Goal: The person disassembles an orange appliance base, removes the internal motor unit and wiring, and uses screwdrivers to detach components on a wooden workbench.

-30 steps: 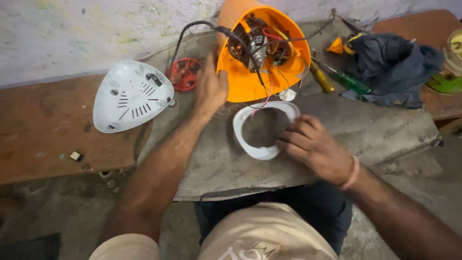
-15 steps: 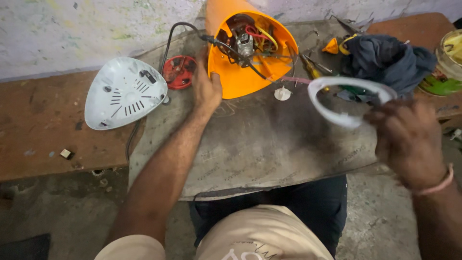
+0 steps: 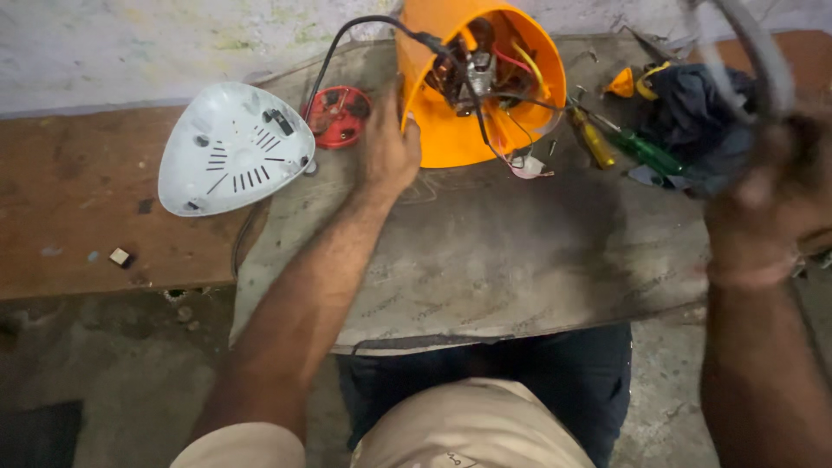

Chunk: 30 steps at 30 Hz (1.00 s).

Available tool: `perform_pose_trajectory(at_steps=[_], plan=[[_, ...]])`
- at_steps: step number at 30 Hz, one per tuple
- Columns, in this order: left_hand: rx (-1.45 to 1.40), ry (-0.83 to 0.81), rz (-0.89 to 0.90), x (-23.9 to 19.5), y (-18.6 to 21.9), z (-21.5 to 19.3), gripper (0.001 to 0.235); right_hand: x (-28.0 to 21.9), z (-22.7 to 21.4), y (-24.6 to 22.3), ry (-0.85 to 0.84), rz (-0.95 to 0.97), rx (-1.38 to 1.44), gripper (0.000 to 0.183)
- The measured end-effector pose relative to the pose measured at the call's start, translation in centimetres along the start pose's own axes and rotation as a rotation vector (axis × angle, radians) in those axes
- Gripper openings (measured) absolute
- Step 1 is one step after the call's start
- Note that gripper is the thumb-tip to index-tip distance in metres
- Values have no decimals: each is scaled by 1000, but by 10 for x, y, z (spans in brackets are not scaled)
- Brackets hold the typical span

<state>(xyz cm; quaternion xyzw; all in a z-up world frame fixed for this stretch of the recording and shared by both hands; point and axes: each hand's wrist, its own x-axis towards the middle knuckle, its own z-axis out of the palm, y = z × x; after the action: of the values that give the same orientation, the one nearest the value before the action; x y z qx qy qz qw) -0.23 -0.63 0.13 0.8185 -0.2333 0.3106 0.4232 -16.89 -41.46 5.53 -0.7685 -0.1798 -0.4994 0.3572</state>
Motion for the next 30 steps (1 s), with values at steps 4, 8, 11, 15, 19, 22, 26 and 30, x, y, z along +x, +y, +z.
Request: perform_pose_trajectory(at_steps=[4, 8, 11, 15, 19, 22, 26, 30], plan=[[44, -13, 43, 0, 8, 0, 58, 24, 53, 72, -76, -169, -564, 20], [93, -12, 49, -1, 23, -13, 53, 21, 99, 79, -218, -266, -592, 10], [106, 90, 164, 0, 43, -27, 49, 27, 108, 69, -274, -287, -648, 12], [133, 143, 429, -4, 74, -39, 34, 34, 107, 57, -348, -282, -553, 23], [88, 84, 622, -6, 96, -35, 29, 31, 105, 53, -294, -273, -548, 18], [20, 12, 666, -6, 100, -32, 28, 31, 104, 54, -261, -264, -560, 12], [-127, -116, 577, -12, 110, -19, 31, 31, 104, 51, -199, -261, -524, 15], [-275, -299, 112, -7, 129, 17, 51, 28, 105, 43, -246, -157, -414, 20]])
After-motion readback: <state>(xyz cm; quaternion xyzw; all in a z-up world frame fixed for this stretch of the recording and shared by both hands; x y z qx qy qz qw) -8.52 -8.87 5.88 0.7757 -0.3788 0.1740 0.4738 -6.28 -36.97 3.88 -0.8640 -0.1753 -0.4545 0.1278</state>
